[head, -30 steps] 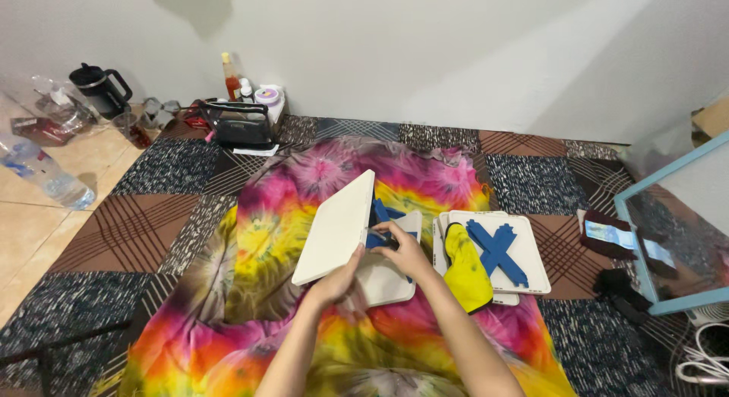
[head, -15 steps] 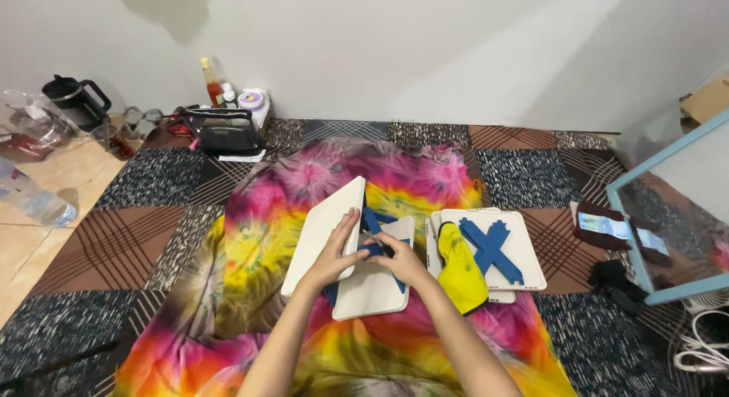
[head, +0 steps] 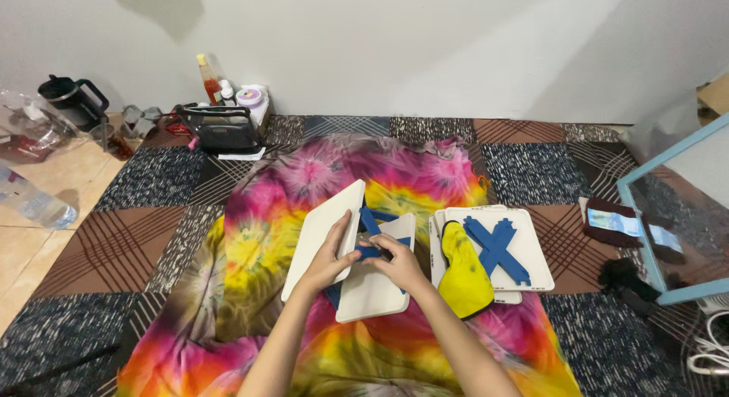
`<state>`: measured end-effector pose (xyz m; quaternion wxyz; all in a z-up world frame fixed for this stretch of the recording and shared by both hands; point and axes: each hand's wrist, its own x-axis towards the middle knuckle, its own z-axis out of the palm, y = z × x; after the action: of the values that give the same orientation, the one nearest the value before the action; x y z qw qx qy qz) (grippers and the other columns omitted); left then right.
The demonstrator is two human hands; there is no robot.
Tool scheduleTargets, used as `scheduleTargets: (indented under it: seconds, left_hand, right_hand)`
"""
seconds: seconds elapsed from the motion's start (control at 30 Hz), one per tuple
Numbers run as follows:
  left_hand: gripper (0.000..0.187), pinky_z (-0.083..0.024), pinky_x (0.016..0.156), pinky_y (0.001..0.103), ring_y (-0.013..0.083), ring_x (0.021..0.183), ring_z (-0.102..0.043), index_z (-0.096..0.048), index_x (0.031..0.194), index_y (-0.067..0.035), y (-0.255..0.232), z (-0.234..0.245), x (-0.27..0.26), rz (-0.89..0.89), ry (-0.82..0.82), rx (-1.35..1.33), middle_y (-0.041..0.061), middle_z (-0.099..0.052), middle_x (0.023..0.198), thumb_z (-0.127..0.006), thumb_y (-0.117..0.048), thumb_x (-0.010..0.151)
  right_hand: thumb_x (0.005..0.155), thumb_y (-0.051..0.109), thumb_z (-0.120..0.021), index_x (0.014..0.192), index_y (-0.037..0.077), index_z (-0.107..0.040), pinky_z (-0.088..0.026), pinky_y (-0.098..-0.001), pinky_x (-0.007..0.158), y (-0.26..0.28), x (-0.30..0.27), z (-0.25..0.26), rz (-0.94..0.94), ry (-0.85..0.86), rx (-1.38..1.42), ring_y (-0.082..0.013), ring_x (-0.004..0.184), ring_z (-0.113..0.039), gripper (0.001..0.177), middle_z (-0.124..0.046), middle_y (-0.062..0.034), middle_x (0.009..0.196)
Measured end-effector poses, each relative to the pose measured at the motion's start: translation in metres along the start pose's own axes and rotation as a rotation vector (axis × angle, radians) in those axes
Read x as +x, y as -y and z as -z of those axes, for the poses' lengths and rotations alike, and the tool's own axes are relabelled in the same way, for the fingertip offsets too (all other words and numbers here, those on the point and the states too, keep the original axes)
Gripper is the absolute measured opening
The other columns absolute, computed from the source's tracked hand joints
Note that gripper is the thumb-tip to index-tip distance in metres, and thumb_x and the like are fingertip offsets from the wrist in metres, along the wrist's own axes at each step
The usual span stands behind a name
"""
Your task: The person uses a screwdriver to pry and separate blue plastic pieces from white square boards, then wipes the boards with a yellow cloth. The person handles multiple boards and blue pieces, stacking them on a colorful tie-dye surface.
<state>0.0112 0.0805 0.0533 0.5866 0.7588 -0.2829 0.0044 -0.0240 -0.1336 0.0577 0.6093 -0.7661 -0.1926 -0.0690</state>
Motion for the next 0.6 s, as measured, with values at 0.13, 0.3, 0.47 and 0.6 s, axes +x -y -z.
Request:
scheduleTargets:
  seconds: [0.13, 0.3, 0.47, 0.6]
  left_hand:
    - [0.057, -0.027, 0.123, 0.036, 0.0277, 0.15, -0.042, -0.047, 0.151, -0.007, 0.011, 0.0, 0.01, 0.139, -0.218, -0.082, 0.016, -0.051, 0.155, -0.049, -0.04, 0.105]
    - [0.057, -0.038, 0.114, 0.039, 0.0311, 0.136, -0.053, -0.058, 0.138, -0.003, 0.04, 0.005, 0.075, 0.187, -0.317, 0.165, 0.019, -0.06, 0.142, -0.055, -0.045, 0.099]
    - [0.064, -0.041, 0.109, 0.043, 0.0358, 0.128, -0.057, -0.059, 0.134, 0.0, 0.069, -0.017, 0.12, 0.174, -0.303, 0.293, 0.021, -0.062, 0.133, -0.068, -0.047, 0.09]
    - [0.056, -0.045, 0.106, 0.039, 0.0318, 0.12, -0.06, -0.063, 0.124, 0.001, 0.089, -0.028, 0.121, 0.1, -0.359, 0.205, 0.018, -0.063, 0.121, -0.08, -0.027, 0.079]
  right_hand:
    - [0.077, 0.009, -0.087, 0.116, -0.002, -0.067, -0.049, -0.0248, 0.078, -0.009, -0.004, 0.002, -0.087, 0.012, -0.066, -0.0108, 0.089, -0.058, 0.046, -0.067, -0.002, 0.111]
    - [0.076, 0.007, -0.086, 0.116, 0.0, -0.068, -0.045, -0.0207, 0.066, -0.01, -0.013, 0.008, -0.099, 0.047, -0.037, -0.005, 0.078, -0.053, 0.044, -0.066, 0.0029, 0.109]
    - [0.076, 0.002, -0.085, 0.115, 0.001, -0.073, -0.044, -0.0211, 0.066, -0.005, -0.019, 0.007, -0.117, 0.058, -0.02, -0.0068, 0.078, -0.053, 0.041, -0.065, 0.0011, 0.108]
    - [0.081, -0.003, -0.077, 0.115, 0.001, -0.068, -0.056, -0.0221, 0.072, -0.005, -0.02, 0.008, -0.148, 0.092, 0.158, -0.0057, 0.089, -0.065, 0.036, -0.063, 0.0006, 0.112]
